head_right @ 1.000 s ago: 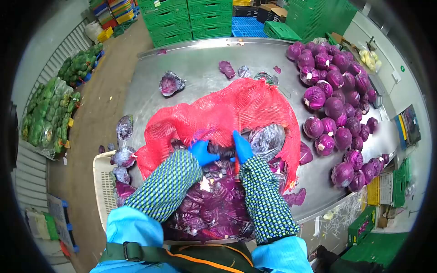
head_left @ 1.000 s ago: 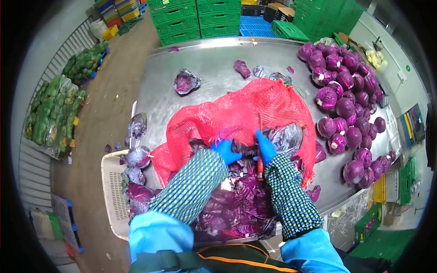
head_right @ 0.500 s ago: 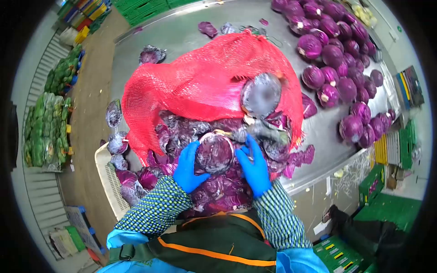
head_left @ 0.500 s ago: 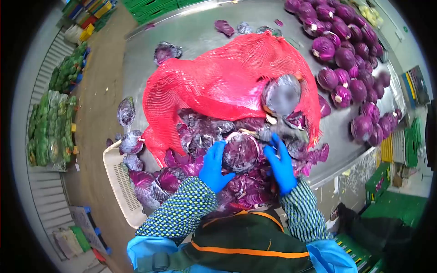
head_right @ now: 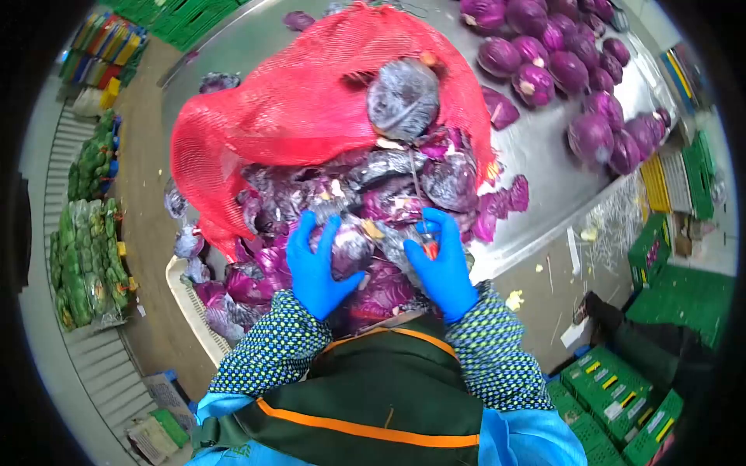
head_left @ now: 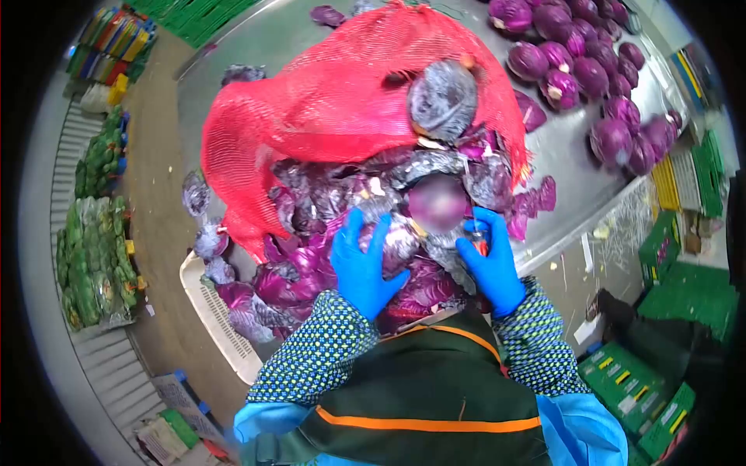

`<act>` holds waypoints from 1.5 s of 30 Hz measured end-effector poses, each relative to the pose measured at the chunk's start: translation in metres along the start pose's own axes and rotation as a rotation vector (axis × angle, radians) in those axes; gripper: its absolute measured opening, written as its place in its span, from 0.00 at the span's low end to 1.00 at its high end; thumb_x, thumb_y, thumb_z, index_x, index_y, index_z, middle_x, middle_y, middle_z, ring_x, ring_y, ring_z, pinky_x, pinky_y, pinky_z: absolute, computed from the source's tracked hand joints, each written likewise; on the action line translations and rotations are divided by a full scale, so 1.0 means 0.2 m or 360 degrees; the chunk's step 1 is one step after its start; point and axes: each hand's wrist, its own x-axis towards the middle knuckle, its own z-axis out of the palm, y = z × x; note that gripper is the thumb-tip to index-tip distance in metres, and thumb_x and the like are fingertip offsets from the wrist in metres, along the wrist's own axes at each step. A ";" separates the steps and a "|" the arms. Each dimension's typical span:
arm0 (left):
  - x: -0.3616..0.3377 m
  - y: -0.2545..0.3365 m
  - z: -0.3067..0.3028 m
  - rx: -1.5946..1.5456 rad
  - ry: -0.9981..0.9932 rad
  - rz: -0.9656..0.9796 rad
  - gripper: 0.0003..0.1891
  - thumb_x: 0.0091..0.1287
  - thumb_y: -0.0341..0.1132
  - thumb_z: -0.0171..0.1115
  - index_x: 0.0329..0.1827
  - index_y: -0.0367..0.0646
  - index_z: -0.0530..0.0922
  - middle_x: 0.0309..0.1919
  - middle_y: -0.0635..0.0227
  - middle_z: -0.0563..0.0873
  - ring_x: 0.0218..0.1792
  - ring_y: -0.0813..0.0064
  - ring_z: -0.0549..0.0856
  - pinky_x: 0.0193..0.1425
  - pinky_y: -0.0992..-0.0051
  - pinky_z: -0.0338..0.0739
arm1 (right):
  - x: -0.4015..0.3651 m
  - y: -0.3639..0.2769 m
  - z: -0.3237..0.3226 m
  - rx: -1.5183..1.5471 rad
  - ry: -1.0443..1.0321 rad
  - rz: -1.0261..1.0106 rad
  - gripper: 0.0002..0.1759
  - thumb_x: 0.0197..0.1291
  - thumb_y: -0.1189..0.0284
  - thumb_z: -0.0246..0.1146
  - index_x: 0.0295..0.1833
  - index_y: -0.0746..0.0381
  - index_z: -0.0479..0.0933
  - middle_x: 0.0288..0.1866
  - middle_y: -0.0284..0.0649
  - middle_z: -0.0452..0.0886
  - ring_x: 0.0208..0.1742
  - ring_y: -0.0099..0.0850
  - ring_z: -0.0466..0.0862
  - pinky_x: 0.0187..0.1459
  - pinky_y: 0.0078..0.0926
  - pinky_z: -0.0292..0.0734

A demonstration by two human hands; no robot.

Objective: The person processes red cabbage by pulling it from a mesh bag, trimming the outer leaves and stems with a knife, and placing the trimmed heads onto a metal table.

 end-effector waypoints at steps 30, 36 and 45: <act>0.11 -0.40 -0.03 -0.1849 -0.0154 -0.0321 0.52 0.38 0.38 0.81 0.68 0.39 0.60 0.65 0.57 0.66 0.66 0.62 0.66 0.69 0.61 0.62 | 0.31 0.37 0.09 -0.1328 -0.0680 -0.0423 0.14 0.60 0.65 0.54 0.45 0.64 0.72 0.31 0.48 0.79 0.33 0.48 0.80 0.39 0.44 0.73; -0.09 -0.36 -0.37 -0.1563 -0.0334 -0.0053 0.60 0.40 0.39 0.80 0.74 0.39 0.48 0.72 0.55 0.52 0.72 0.61 0.55 0.72 0.62 0.54 | -0.08 -0.16 0.21 0.0387 -0.0208 0.0214 0.32 0.65 0.62 0.59 0.72 0.58 0.58 0.53 0.41 0.76 0.49 0.24 0.77 0.49 0.24 0.74; -0.27 -0.16 0.05 -0.0611 0.0267 -0.0170 0.56 0.43 0.43 0.78 0.73 0.39 0.51 0.68 0.46 0.57 0.69 0.49 0.59 0.72 0.58 0.55 | -0.16 -0.03 0.27 -0.0252 -0.0568 -0.0333 0.24 0.67 0.65 0.55 0.68 0.53 0.66 0.44 0.47 0.79 0.44 0.36 0.81 0.48 0.32 0.74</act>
